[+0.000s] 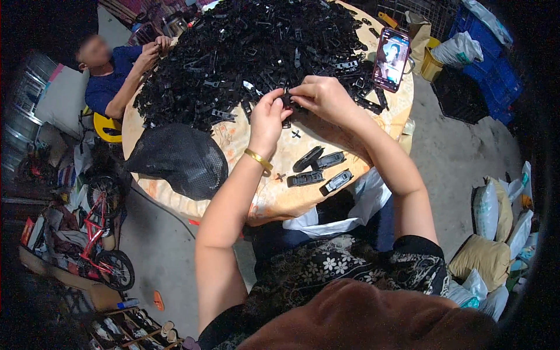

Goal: The person assembles plastic components by hand, fitting small plastic pieces together and placing the assembled parts onto the table.

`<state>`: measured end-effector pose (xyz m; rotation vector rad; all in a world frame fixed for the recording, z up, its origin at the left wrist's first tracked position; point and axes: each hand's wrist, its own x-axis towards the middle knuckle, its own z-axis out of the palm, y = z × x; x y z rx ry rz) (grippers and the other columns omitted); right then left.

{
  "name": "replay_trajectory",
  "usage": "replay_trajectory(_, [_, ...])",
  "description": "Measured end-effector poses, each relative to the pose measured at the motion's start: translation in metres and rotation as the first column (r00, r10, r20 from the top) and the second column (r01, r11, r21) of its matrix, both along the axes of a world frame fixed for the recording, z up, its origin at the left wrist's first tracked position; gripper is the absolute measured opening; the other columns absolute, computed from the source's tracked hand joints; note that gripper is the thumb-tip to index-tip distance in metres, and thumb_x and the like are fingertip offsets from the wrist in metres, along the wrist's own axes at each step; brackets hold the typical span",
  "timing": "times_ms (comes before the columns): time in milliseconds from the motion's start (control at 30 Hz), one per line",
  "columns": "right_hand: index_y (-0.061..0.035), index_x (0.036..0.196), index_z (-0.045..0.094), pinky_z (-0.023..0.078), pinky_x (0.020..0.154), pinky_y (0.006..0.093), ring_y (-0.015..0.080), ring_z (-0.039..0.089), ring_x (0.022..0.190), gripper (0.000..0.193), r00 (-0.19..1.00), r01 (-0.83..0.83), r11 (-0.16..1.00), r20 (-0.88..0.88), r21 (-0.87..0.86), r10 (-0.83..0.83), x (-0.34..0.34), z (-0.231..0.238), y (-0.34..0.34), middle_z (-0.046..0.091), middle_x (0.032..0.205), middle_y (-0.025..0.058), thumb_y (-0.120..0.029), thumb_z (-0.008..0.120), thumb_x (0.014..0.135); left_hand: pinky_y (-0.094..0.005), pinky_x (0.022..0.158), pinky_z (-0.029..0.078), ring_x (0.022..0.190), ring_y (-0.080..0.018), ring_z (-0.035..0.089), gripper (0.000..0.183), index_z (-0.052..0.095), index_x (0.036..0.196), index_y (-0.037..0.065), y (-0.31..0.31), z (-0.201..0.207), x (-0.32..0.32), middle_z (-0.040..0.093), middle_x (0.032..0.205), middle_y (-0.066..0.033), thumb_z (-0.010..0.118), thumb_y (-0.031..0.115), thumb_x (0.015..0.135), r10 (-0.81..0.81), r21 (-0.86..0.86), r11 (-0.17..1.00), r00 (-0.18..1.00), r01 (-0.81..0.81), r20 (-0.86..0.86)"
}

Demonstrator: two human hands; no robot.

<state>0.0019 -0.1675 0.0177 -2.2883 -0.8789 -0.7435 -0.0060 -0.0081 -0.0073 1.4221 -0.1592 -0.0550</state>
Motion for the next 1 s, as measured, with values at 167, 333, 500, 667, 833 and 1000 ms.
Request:
replay_trajectory(167, [-0.0054, 0.081, 0.065, 0.048, 0.056, 0.0329, 0.0247, 0.058, 0.064, 0.011, 0.995, 0.029, 0.999, 0.099, -0.036, -0.025, -0.004, -0.003, 0.004, 0.059, 0.073, 0.0085, -0.010, 0.063, 0.071, -0.0216, 0.069, 0.050, 0.080, -0.0099, 0.055, 0.029, 0.047, 0.114, -0.004, 0.002, -0.008, 0.003, 0.054, 0.099, -0.0100, 0.043, 0.004, 0.087, 0.005, 0.072, 0.997, 0.996, -0.012, 0.090])
replay_trajectory(333, [-0.0046, 0.082, 0.065, 0.048, 0.066, 0.0326, 0.0246, 0.057, 0.074, 0.013, 0.953, -0.017, 1.000, 0.302, 0.026, 0.009, -0.002, 0.002, 0.003, 0.060, 0.084, 0.0079, -0.010, 0.064, 0.070, -0.0194, 0.064, 0.049, 0.071, -0.0086, 0.056, 0.038, 0.046, 0.116, -0.004, 0.004, 0.013, -0.004, 0.058, 0.092, -0.0075, 0.056, 0.000, 0.080, -0.100, -0.047, 0.994, 0.995, 0.101, 0.021])
replay_trajectory(500, [-0.0023, 0.096, 0.063, 0.046, 0.074, 0.0250, 0.0123, 0.057, 0.083, 0.023, 0.742, -0.221, 0.833, -0.467, 0.507, 0.481, 0.013, 0.000, -0.016, 0.061, 0.095, 0.0065, -0.016, 0.061, 0.078, -0.0198, 0.066, 0.049, 0.074, -0.0089, 0.056, 0.040, 0.040, 0.120, -0.006, 0.009, 0.026, -0.006, 0.058, 0.091, -0.0079, 0.052, -0.001, 0.082, -0.092, -0.041, 0.995, 0.993, 0.095, 0.074])
replay_trajectory(667, [0.0002, 0.100, 0.061, 0.046, 0.068, 0.0230, 0.0087, 0.057, 0.074, 0.031, 0.688, -0.121, 0.857, -0.580, 0.500, 0.436, 0.015, -0.008, -0.016, 0.064, 0.084, 0.0060, -0.022, 0.064, 0.078, -0.0205, 0.068, 0.048, 0.074, -0.0094, 0.056, 0.041, 0.040, 0.120, -0.005, 0.013, 0.031, -0.003, 0.058, 0.090, -0.0079, 0.053, 0.001, 0.082, -0.142, -0.006, 0.990, 0.980, 0.144, 0.138])
replay_trajectory(833, [-0.0008, 0.093, 0.063, 0.044, 0.063, 0.0210, 0.0073, 0.055, 0.071, 0.025, 0.661, -0.109, 0.804, -0.562, 0.584, 0.498, 0.014, -0.009, -0.014, 0.063, 0.079, 0.0036, -0.023, 0.059, 0.082, -0.0225, 0.069, 0.049, 0.077, -0.0119, 0.058, 0.036, 0.042, 0.116, -0.004, 0.012, 0.031, -0.009, 0.058, 0.094, -0.0104, 0.053, 0.004, 0.082, -0.136, -0.058, 0.989, 0.989, 0.139, 0.065])
replay_trajectory(1000, [-0.0050, 0.092, 0.065, 0.042, 0.058, 0.0198, 0.0063, 0.053, 0.067, 0.033, 0.676, -0.005, 0.879, -0.646, 0.477, 0.355, 0.021, -0.012, -0.015, 0.062, 0.076, 0.0034, -0.034, 0.049, 0.087, -0.0242, 0.067, 0.045, 0.076, -0.0127, 0.055, 0.022, 0.052, 0.099, 0.003, -0.007, 0.015, -0.038, 0.058, 0.087, -0.0056, 0.058, 0.012, 0.080, -0.419, 0.506, 0.798, 0.905, 0.327, 0.074])
